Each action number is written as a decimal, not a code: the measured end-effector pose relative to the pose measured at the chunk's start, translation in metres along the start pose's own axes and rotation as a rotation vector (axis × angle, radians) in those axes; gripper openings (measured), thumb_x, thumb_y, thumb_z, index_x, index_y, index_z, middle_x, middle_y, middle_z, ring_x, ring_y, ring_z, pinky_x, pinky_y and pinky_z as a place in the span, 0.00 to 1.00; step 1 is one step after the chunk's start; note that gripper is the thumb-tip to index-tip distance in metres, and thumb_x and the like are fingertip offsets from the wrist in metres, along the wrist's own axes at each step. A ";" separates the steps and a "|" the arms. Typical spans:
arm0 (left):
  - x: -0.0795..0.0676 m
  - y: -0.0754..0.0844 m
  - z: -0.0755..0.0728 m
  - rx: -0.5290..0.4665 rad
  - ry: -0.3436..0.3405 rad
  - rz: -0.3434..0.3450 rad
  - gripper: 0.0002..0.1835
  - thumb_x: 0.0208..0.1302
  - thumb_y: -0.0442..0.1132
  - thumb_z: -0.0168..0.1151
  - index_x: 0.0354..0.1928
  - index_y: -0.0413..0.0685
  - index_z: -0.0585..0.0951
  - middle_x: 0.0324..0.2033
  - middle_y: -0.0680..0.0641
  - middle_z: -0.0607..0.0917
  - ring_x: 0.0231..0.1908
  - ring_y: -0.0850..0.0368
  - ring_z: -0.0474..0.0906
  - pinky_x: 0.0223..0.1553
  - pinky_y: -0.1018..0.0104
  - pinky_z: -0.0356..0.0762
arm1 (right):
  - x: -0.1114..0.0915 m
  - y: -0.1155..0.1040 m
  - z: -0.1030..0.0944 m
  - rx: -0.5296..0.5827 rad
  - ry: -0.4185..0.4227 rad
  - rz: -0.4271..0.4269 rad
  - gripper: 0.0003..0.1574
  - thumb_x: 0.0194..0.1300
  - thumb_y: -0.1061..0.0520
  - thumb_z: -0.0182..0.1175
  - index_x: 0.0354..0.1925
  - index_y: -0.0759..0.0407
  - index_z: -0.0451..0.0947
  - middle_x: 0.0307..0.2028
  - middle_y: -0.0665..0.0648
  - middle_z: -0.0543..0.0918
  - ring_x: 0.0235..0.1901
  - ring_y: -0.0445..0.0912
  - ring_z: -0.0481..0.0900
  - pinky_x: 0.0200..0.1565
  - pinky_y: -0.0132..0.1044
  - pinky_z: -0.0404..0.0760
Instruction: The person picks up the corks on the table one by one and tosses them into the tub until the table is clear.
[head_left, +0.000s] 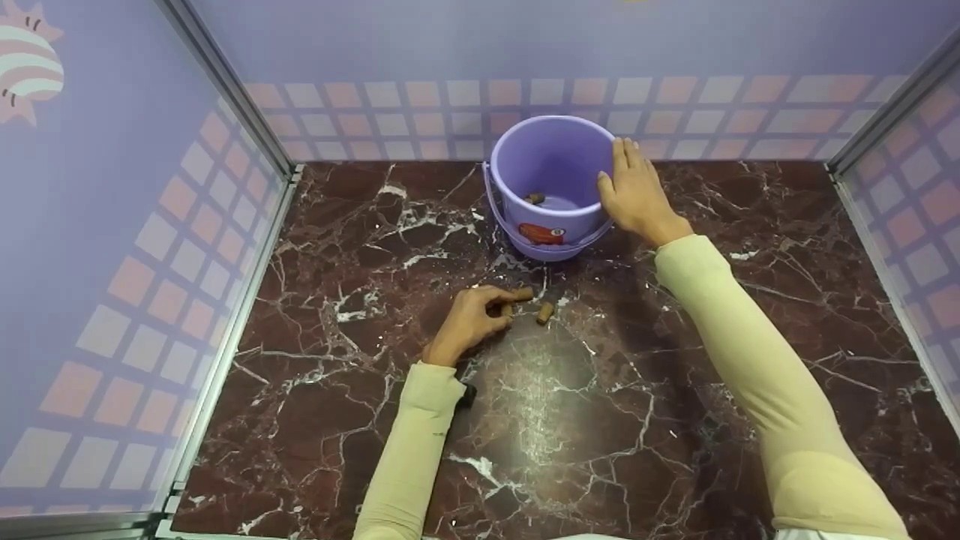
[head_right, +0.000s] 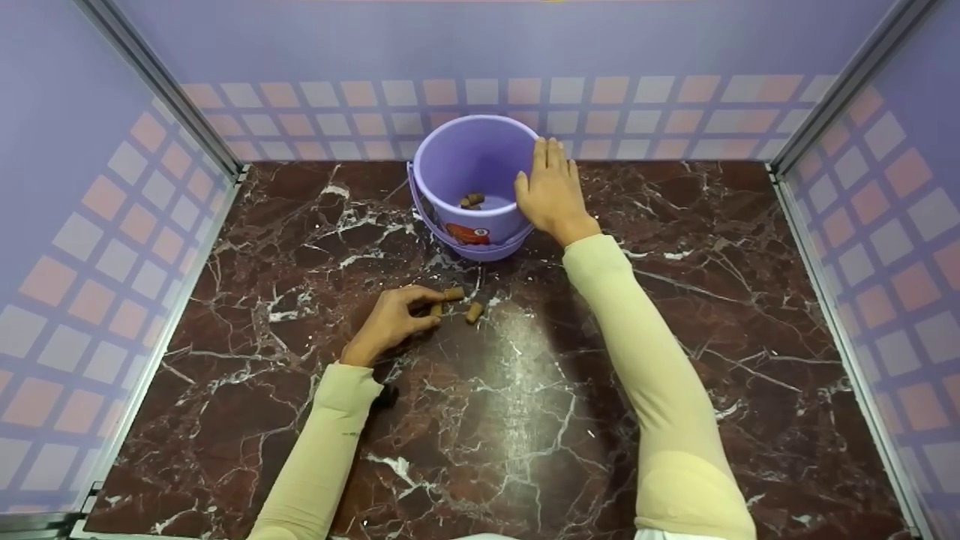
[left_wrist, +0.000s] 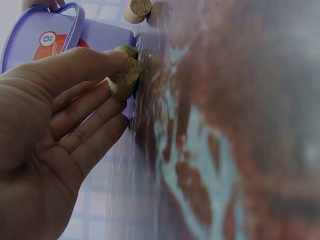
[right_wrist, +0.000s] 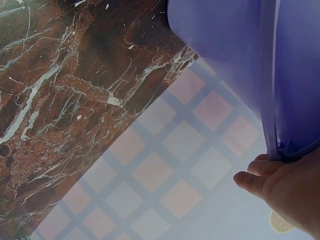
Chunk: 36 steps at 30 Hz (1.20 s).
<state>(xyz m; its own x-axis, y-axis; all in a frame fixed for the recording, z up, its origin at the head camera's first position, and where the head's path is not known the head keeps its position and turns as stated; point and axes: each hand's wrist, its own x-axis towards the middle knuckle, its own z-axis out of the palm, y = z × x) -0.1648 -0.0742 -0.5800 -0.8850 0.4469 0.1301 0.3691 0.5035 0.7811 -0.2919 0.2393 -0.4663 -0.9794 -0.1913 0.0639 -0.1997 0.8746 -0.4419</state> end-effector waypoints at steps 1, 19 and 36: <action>0.000 0.000 0.001 0.004 0.001 0.005 0.16 0.58 0.27 0.76 0.50 0.38 0.90 0.42 0.44 0.90 0.45 0.48 0.86 0.55 0.55 0.84 | 0.000 0.000 0.000 0.001 0.002 0.000 0.46 0.82 0.49 0.39 0.81 0.78 0.40 0.80 0.79 0.45 0.81 0.69 0.42 0.81 0.58 0.39; 0.004 0.000 0.005 0.030 -0.011 0.039 0.16 0.57 0.25 0.76 0.49 0.34 0.90 0.44 0.42 0.90 0.43 0.48 0.86 0.50 0.57 0.85 | 0.000 0.001 0.002 -0.005 0.018 -0.007 0.45 0.81 0.50 0.41 0.81 0.79 0.42 0.80 0.80 0.47 0.81 0.70 0.43 0.81 0.58 0.41; 0.005 0.002 0.006 0.092 0.012 0.054 0.12 0.57 0.28 0.76 0.44 0.36 0.91 0.39 0.45 0.90 0.40 0.51 0.87 0.48 0.58 0.85 | -0.001 -0.001 0.001 -0.006 0.007 0.001 0.46 0.82 0.49 0.39 0.81 0.78 0.41 0.80 0.79 0.46 0.81 0.69 0.42 0.81 0.58 0.39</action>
<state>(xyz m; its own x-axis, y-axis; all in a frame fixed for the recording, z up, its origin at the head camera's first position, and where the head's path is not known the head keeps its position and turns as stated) -0.1668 -0.0667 -0.5818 -0.8662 0.4667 0.1787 0.4407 0.5445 0.7136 -0.2910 0.2387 -0.4665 -0.9799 -0.1868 0.0698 -0.1984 0.8775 -0.4365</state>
